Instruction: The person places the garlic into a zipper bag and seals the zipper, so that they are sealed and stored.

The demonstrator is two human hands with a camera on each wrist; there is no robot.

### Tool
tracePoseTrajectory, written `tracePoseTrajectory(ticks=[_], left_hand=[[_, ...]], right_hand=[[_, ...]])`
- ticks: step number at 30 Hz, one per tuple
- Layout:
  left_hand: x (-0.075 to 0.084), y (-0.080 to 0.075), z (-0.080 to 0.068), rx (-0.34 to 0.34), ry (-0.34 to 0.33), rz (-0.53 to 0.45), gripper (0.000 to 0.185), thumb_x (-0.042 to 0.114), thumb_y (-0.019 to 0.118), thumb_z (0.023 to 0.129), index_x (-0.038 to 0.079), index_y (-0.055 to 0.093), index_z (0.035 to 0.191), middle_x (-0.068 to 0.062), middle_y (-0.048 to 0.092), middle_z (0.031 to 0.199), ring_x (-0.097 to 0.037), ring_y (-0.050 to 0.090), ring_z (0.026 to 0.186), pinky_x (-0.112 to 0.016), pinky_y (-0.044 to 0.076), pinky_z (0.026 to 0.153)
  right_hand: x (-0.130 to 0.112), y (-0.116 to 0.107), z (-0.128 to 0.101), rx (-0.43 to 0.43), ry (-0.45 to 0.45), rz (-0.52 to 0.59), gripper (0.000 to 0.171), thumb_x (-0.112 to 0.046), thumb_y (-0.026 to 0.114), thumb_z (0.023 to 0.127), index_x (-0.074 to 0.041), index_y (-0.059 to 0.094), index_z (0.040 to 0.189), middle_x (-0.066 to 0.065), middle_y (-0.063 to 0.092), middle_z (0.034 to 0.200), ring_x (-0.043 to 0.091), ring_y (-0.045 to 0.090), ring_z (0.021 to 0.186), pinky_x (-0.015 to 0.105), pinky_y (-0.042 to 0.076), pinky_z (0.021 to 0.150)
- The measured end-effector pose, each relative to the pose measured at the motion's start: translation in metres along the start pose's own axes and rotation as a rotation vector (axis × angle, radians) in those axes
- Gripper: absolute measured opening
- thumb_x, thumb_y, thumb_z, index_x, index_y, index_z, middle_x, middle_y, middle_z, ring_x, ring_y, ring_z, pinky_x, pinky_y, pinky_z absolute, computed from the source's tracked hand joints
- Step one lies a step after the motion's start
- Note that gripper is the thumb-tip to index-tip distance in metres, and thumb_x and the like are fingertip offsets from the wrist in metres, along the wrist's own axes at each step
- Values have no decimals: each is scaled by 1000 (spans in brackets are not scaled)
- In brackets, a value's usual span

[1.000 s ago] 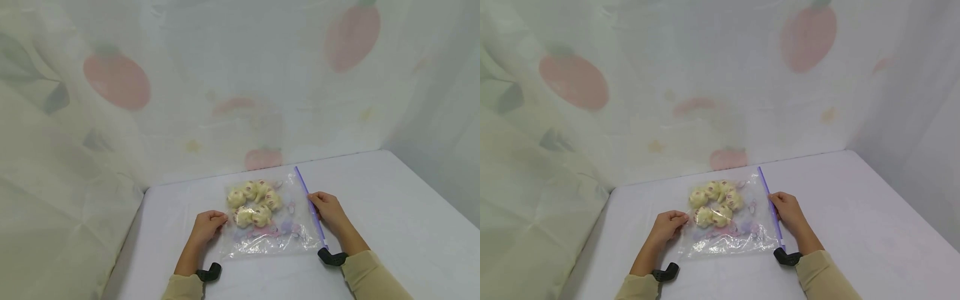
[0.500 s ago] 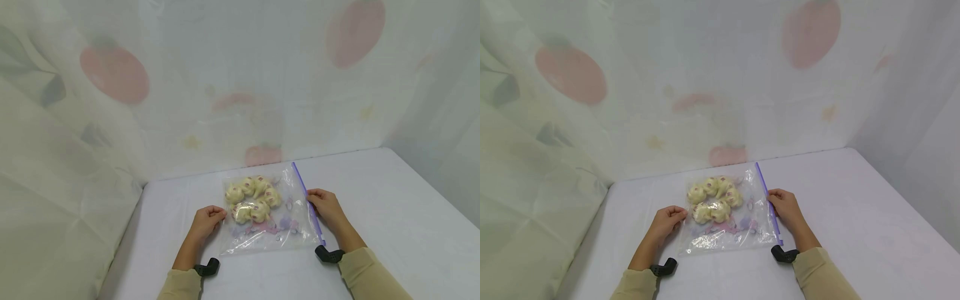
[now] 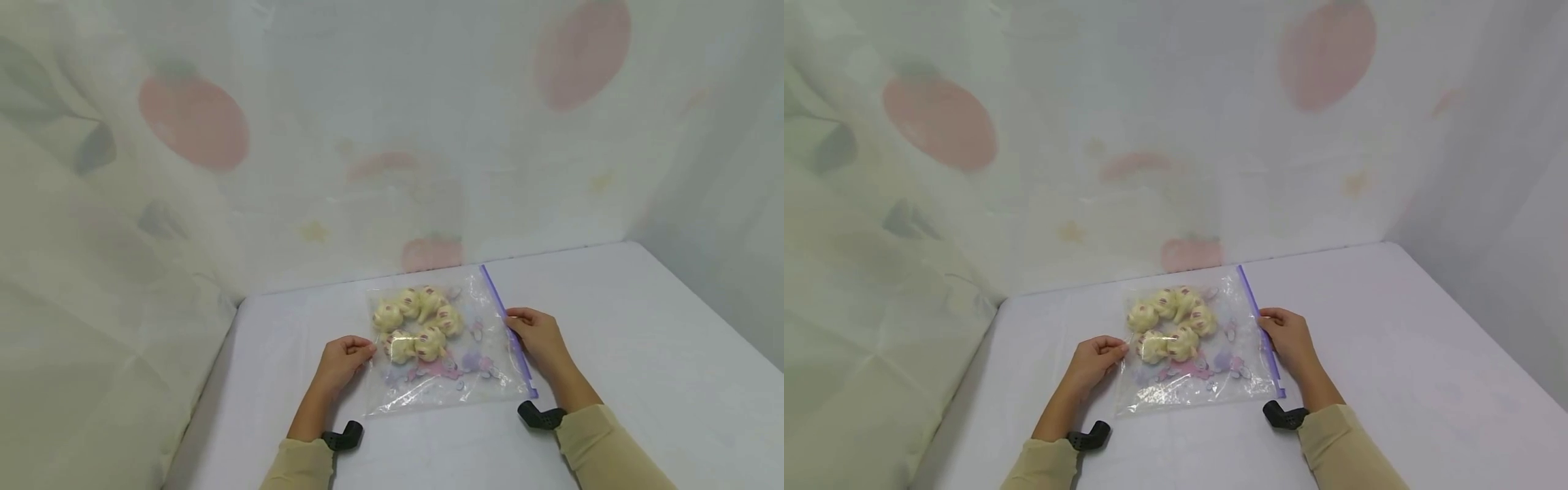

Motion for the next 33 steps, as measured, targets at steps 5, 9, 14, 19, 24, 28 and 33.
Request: tracePoseTrajectory(ticks=[5,9,14,19,24,28,33], left_hand=[[4,3,-3,11,41,44,23,25,77,85,4,72,94,-2,69,75,-11,55,63,-22,45,54],[8,7,-6,15,66,90,25,27,76,86,4,72,95,-3,70,76,-11,57,64,-23,47,56],[11,4,-7,23,69,107,26,27,77,86,3,72,95,-3,70,76,-12,57,65,-23,47,56],[12,2,-5,21,62,109,25,28,76,86,4,72,93,-2,69,75,-12,56,64,-23,46,55],[17,-6,-5,45,51,122,23,29,74,88,7,73,93,-3,68,77,-13,56,63,-24,47,54],[38,-30,-8,165,122,259,22,32,71,91,11,73,98,-3,69,85,-16,60,71,-27,50,60],[84,-48,-13,257,296,511,38,38,65,94,13,64,123,-7,65,122,-26,62,106,-43,53,83]], right_hand=[[0,-3,0,20,-27,-61,33,-20,64,96,2,65,120,4,70,90,6,58,71,21,51,61],[2,-5,1,22,-42,-93,33,-20,64,96,2,65,120,3,69,87,6,57,69,21,50,60],[3,-2,2,2,-25,-77,35,-21,63,96,2,63,122,2,68,86,6,57,69,21,50,60],[-2,-3,3,-23,-33,-80,36,-19,63,95,4,62,123,2,71,87,7,59,67,22,52,59],[-4,-9,0,-38,-19,-60,37,-19,60,97,5,60,125,4,70,89,8,60,70,25,56,62],[-13,-15,1,-49,-80,-133,37,-19,59,99,6,58,127,11,68,90,11,61,70,25,56,62],[-43,-30,-1,16,-296,-483,40,-26,59,98,2,58,128,19,67,104,29,64,87,41,55,76]])
Point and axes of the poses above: each hand's wrist, its own z-axis towards the middle knuckle, its own y-axis out of the palm, x = y × z, the point moved 10 cm from there along z, towards the middle knuckle
